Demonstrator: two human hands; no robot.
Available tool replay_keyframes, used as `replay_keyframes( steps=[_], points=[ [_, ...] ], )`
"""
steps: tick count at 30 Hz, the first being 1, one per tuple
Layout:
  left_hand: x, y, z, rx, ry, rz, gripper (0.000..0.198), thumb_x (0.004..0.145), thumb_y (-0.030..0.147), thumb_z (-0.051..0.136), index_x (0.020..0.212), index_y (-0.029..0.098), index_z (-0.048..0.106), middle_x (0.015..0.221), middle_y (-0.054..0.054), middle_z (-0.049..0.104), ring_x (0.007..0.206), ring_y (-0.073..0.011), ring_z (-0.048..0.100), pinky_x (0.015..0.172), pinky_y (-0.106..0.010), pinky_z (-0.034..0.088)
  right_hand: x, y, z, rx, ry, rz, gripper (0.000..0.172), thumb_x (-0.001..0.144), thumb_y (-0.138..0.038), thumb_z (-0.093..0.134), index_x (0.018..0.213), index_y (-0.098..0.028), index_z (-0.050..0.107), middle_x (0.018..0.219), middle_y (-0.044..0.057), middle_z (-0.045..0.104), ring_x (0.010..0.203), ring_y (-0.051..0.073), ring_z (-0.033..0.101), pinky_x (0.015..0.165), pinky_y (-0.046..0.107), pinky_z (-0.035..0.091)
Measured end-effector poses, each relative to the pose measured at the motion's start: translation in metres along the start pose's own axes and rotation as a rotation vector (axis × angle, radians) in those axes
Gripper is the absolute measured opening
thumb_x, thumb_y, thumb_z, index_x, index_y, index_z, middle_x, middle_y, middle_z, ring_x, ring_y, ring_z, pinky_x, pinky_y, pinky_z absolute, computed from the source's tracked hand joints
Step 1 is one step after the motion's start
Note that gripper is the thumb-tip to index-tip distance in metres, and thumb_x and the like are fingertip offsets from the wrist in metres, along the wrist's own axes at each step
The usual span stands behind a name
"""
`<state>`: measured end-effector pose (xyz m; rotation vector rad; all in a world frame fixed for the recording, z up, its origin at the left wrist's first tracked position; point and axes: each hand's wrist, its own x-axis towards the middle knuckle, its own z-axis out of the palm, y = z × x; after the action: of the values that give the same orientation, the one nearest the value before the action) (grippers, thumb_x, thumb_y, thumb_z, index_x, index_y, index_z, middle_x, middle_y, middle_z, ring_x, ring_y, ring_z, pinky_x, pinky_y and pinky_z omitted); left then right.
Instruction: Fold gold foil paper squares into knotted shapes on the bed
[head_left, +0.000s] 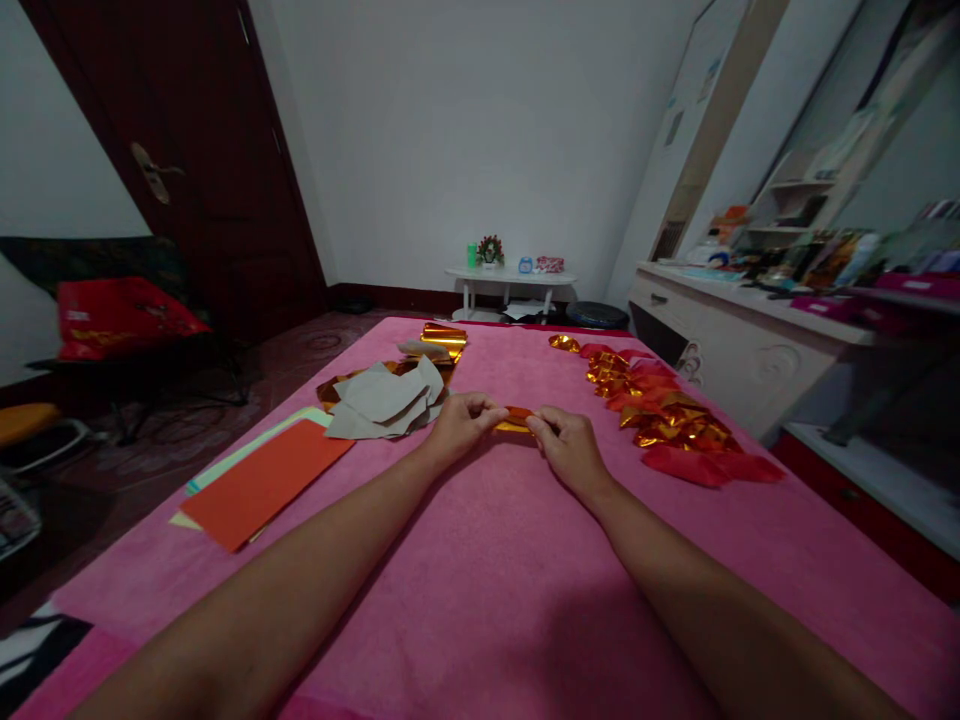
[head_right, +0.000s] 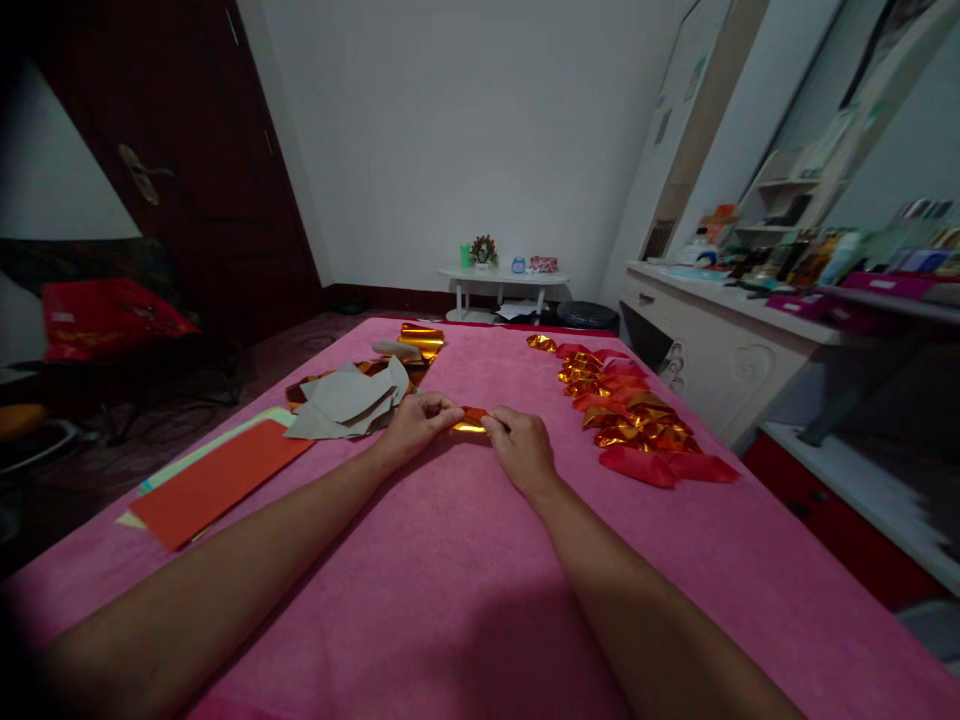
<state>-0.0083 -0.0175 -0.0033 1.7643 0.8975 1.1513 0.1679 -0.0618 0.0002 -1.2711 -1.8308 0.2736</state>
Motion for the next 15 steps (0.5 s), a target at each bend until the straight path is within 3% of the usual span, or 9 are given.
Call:
replay_keyframes(
  steps=[7,10,15],
  points=[
    [0.0062,-0.0095,-0.001,0.011,0.107,0.035,0.023,0.074,0.032,0.063,0.065,0.011,0.058,0.057,0.002,0.056,0.05,-0.0066,0.047,0.048,-0.017,0.033,0.0019,0.0055,0.0021,0.15,0.032,0.069,0.031,0.084,-0.032,0.047,0.057,-0.018,0.052,0.049,-0.003,0.047,0.048,0.01,0.045,0.051,0.022,0.033],
    [0.004,-0.006,-0.0005,-0.007,0.09,0.031,0.024,0.078,0.035,0.06,0.074,0.012,0.06,0.053,0.004,0.054,0.046,-0.0062,0.046,0.046,-0.017,0.033,0.0031,0.0063,0.004,0.346,0.021,0.182,0.02,0.083,-0.033,0.049,0.076,-0.017,0.059,0.049,-0.005,0.049,0.044,0.009,0.043,0.045,0.021,0.034],
    [-0.001,0.0,-0.0018,-0.14,-0.003,0.007,0.034,0.085,0.041,0.051,0.096,0.011,0.061,0.058,0.002,0.057,0.047,-0.0069,0.05,0.047,-0.017,0.039,0.005,0.0115,0.0022,0.602,0.025,0.384,0.027,0.077,-0.037,0.055,0.094,-0.017,0.055,0.047,-0.008,0.048,0.035,0.007,0.037,0.036,0.018,0.029]
  ],
)
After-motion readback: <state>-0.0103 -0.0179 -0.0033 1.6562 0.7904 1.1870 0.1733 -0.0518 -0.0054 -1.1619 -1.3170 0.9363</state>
